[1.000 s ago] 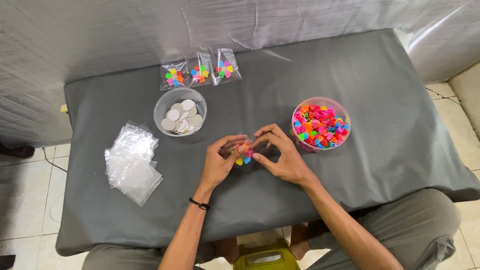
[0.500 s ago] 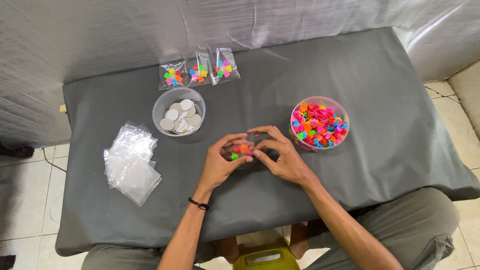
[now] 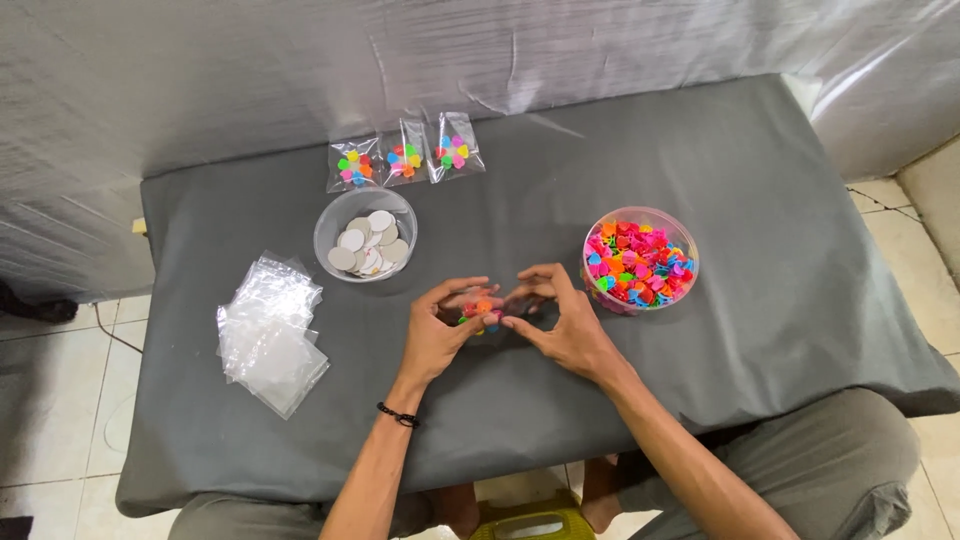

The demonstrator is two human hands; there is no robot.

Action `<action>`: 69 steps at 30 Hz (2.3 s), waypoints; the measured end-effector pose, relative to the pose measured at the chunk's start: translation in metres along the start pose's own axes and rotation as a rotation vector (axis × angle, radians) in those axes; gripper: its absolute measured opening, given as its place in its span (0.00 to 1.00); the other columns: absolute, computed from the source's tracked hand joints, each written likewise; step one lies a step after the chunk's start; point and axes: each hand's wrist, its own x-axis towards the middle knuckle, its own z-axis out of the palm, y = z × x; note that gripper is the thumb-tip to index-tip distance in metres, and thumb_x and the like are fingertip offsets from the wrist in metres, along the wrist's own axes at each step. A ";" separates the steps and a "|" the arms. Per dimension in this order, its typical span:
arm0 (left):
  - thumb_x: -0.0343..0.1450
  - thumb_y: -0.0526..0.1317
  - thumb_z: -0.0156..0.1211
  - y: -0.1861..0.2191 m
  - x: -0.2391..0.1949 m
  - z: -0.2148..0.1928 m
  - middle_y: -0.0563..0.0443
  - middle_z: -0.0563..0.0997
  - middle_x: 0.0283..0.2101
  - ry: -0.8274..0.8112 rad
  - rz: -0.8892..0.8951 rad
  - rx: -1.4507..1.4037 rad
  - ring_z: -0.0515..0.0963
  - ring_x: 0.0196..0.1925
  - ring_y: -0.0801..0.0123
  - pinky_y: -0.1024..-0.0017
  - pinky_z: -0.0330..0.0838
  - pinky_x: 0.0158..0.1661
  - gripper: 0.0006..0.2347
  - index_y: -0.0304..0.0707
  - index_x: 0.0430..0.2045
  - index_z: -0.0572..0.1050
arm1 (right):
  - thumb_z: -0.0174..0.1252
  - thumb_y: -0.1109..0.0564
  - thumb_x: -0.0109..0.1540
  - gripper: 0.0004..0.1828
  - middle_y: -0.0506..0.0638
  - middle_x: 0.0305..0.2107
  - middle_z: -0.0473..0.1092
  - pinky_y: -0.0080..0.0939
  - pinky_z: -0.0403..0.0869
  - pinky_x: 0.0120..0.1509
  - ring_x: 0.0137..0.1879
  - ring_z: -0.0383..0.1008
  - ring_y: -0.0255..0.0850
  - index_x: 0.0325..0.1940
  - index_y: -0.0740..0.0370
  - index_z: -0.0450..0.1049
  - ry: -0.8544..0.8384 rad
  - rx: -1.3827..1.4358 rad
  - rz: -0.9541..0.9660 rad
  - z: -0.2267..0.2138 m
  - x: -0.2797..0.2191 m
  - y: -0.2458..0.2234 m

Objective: Picking up small star-shaped plastic pieces, arranging them into patterns, and placing them into small plastic bags for packaging.

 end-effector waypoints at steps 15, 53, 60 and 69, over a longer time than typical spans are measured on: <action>0.70 0.36 0.69 -0.013 0.004 -0.002 0.44 0.87 0.40 0.019 0.069 -0.004 0.84 0.45 0.68 0.66 0.79 0.48 0.06 0.36 0.37 0.84 | 0.70 0.60 0.57 0.18 0.50 0.38 0.82 0.40 0.78 0.47 0.44 0.83 0.44 0.51 0.58 0.79 0.043 -0.062 -0.078 -0.002 0.006 -0.012; 0.70 0.35 0.67 -0.008 0.008 0.001 0.36 0.79 0.57 0.217 0.098 0.066 0.75 0.63 0.52 0.62 0.73 0.60 0.20 0.29 0.55 0.71 | 0.67 0.60 0.60 0.18 0.58 0.36 0.78 0.42 0.73 0.35 0.31 0.77 0.43 0.53 0.61 0.75 0.276 -0.232 0.155 0.011 0.016 0.028; 0.72 0.34 0.63 -0.018 0.007 0.000 0.38 0.79 0.55 0.210 0.096 0.098 0.77 0.61 0.58 0.67 0.75 0.56 0.18 0.29 0.56 0.71 | 0.62 0.62 0.63 0.14 0.57 0.37 0.79 0.54 0.75 0.38 0.35 0.80 0.54 0.53 0.61 0.74 0.441 -0.338 0.215 0.011 0.094 0.040; 0.71 0.34 0.64 -0.017 0.010 -0.008 0.36 0.79 0.54 0.201 0.095 0.077 0.78 0.61 0.56 0.67 0.76 0.56 0.19 0.27 0.55 0.71 | 0.58 0.66 0.66 0.20 0.52 0.48 0.74 0.61 0.78 0.46 0.44 0.81 0.53 0.62 0.57 0.68 0.538 -0.497 0.138 0.006 0.177 0.075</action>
